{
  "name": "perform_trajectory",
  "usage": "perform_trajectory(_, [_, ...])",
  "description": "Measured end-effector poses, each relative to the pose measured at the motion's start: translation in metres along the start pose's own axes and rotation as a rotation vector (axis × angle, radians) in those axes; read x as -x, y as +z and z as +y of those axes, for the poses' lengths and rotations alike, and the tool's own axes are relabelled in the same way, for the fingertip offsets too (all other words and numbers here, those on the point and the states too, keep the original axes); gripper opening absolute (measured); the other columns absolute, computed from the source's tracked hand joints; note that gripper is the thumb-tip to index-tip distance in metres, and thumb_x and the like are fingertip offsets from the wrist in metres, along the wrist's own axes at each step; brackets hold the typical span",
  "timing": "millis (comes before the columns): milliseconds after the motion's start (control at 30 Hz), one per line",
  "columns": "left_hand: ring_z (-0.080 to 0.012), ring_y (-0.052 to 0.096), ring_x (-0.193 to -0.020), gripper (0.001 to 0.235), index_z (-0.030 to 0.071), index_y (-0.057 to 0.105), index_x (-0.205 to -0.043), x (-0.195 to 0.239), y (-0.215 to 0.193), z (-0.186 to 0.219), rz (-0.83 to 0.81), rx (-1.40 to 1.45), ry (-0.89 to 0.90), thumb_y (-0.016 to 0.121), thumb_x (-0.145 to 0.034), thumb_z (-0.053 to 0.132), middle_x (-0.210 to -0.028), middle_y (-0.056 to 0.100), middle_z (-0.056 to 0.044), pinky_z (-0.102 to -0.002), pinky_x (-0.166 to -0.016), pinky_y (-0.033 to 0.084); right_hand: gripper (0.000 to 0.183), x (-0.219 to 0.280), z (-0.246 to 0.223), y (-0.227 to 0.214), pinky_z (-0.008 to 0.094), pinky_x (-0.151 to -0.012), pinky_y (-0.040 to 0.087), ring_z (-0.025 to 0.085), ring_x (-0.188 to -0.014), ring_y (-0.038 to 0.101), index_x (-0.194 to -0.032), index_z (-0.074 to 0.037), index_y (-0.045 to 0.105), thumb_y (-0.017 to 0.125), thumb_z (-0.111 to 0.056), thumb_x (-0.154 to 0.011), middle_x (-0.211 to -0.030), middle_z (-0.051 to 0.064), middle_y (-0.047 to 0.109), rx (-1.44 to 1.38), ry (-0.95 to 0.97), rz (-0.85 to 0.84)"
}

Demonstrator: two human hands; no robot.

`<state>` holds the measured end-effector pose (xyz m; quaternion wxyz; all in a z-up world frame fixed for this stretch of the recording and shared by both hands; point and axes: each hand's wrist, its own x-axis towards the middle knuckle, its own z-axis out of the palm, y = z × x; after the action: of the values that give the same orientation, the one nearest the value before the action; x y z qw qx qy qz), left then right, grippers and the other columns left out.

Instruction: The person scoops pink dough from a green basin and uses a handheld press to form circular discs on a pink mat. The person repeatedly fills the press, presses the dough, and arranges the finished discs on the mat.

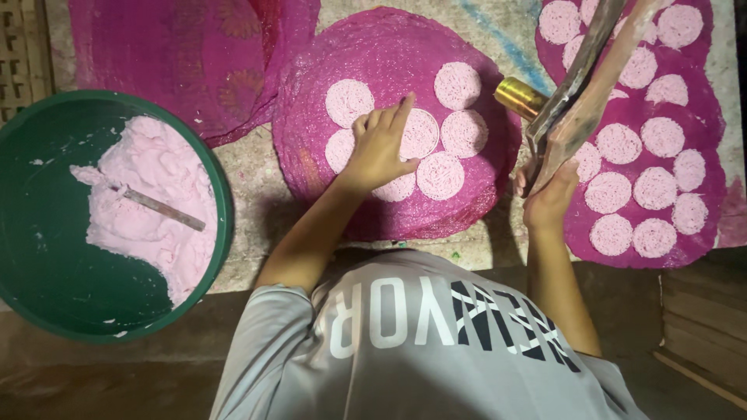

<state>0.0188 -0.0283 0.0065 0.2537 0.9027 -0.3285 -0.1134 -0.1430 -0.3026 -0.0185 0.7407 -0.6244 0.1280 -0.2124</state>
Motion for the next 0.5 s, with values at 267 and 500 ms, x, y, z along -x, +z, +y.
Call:
perform_trajectory(267, [-0.0339,0.037,-0.135,0.115,0.003,0.016,-0.160,0.002,0.003,0.002,-0.007,-0.050,0.012,0.085,-0.075,0.039,-0.151,0.041,-0.023,-0.055,-0.116,0.017,0.074,0.006,-0.003,0.003,0.032,-0.053,0.040,0.018,-0.060,0.050,-0.112,0.000,0.054,0.031,-0.070,-0.109,-0.075,0.008,0.050,0.017,-0.006,0.016])
perform_trajectory(500, [-0.0340,0.038,-0.135,0.115,0.002,0.017,-0.159,0.002,-0.009,0.009,-0.008,-0.049,0.006,0.085,-0.074,0.040,-0.150,0.042,-0.024,-0.055,-0.114,0.017,0.074,0.008,-0.003,0.003,0.031,-0.053,0.040,0.018,-0.059,0.050,-0.108,-0.001,0.054,0.029,-0.071,-0.110,-0.072,0.007,0.049,0.018,-0.003,-0.007])
